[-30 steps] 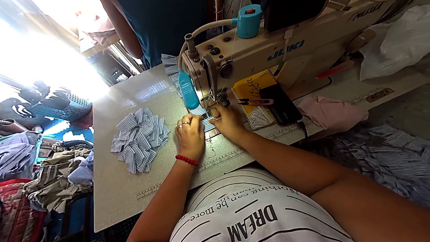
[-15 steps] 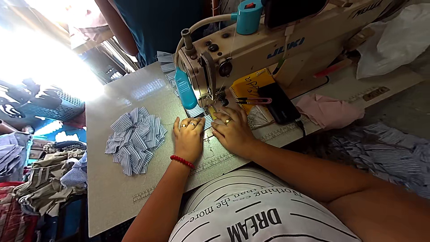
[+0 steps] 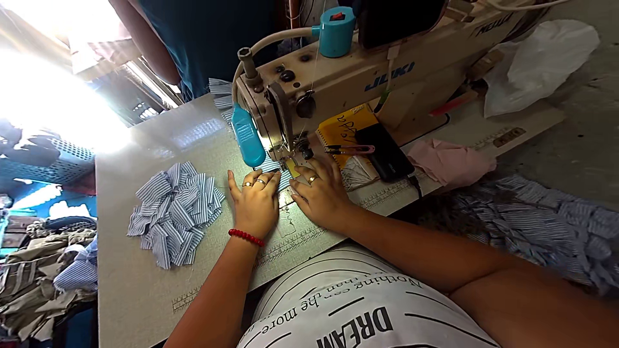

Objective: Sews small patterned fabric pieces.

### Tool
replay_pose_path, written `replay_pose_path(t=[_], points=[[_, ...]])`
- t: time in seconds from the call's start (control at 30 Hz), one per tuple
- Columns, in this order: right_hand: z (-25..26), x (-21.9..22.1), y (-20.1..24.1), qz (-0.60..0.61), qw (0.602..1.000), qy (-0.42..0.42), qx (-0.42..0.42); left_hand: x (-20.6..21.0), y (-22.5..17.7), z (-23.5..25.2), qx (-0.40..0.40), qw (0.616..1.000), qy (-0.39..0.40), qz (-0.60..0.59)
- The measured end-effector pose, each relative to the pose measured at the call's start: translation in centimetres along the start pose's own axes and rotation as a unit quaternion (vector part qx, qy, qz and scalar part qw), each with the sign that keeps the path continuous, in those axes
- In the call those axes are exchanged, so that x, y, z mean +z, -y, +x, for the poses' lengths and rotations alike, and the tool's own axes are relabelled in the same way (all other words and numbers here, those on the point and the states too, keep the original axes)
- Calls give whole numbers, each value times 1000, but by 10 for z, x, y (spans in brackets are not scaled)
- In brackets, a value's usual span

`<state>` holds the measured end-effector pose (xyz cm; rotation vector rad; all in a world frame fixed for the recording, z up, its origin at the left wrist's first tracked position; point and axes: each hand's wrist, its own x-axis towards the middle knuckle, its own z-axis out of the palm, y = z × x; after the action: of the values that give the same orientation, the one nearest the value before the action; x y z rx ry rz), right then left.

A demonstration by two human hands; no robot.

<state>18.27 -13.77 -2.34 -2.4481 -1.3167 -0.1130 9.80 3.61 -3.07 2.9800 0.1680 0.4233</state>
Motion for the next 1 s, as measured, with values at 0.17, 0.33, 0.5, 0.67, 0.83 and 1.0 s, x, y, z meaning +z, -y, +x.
replay_pose_path(t=[0.17, 0.33, 0.5, 0.67, 0.83, 1.0], points=[[0, 0, 0, 1, 1000, 1, -3, -1, 1, -1, 2, 1000, -4, 7], [0, 1, 1, -5, 1000, 0, -1, -3, 3, 0, 10, 1000, 9, 17], [3, -2, 4, -23, 999, 35, 14, -5, 6, 3, 1, 999, 23, 23], [5, -4, 7, -42, 997, 61, 29, -5, 8, 8, -7, 999, 32, 33], [7, -6, 7, -41, 993, 102, 42, -6, 10, 15, -16, 997, 53, 47], [7, -6, 6, -30, 993, 107, 44, -6, 14, 20, -23, 997, 56, 45]])
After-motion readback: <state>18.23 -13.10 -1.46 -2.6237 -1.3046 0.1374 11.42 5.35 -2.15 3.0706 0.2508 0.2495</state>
